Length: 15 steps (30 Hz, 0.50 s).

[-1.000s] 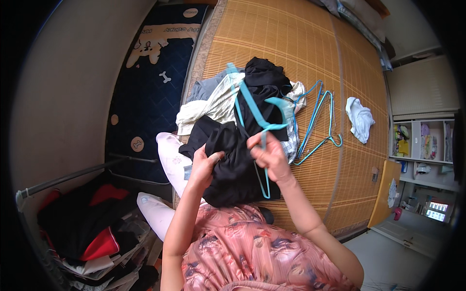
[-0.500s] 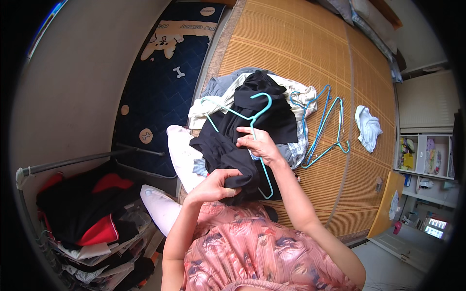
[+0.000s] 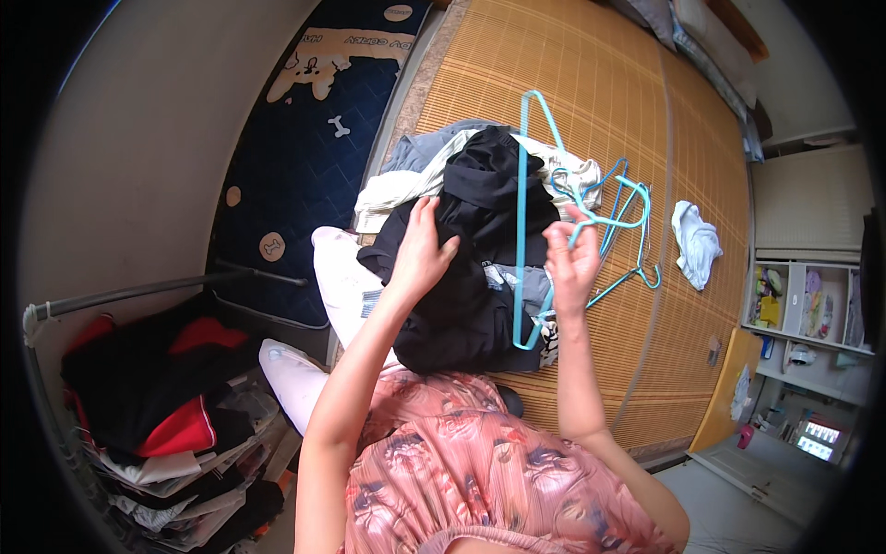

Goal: The person takes a shirt off a clothes rack, then puts pants and a plaid shirt onto hangers one at a time, buttons the plaid shirt, and hangs the clothes onto the rack.

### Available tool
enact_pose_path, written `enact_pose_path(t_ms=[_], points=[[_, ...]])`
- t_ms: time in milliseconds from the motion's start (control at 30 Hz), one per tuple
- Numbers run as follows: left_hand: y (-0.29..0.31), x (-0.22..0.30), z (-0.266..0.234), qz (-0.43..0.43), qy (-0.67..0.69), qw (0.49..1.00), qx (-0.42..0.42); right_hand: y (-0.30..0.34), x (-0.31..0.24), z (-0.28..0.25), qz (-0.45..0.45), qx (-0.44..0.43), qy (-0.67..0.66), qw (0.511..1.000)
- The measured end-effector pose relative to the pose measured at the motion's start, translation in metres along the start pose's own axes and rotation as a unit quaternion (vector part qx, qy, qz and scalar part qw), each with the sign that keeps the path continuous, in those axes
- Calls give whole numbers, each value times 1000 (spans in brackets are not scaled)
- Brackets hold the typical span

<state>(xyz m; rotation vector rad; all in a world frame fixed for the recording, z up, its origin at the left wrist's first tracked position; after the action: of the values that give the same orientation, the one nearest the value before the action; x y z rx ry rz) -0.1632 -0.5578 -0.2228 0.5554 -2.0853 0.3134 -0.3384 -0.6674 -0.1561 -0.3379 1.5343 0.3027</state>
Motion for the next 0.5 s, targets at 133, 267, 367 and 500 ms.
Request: enact_pose_path(t_ms=[133,267,367,500], points=[[-26,-18,45,-43,-26,999,18,-3,-18,-20,-29,7,45,999],[-25,-36,66,-169,-22,979,-114,2,-12,-23,-6,21,77,997],[-23,-30,60,-157,49,979,-124,2,10,-34,42,17,20,999],[-8,-3,28,-45,348,936,-28,6,36,-29,123,-26,-27,992]])
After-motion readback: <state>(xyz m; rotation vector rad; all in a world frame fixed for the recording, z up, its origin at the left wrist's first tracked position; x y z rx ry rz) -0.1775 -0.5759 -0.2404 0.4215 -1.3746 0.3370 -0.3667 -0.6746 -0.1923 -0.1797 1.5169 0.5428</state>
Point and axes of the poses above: each hand's wrist, its own y-axis away from the middle knuckle, its own z-axis out of the palm, x = y × z, the point moved 3 cm from there along -y, towards the middle knuckle, and after that the axes turned 2 degrees about -x, right-handed, at the moved point
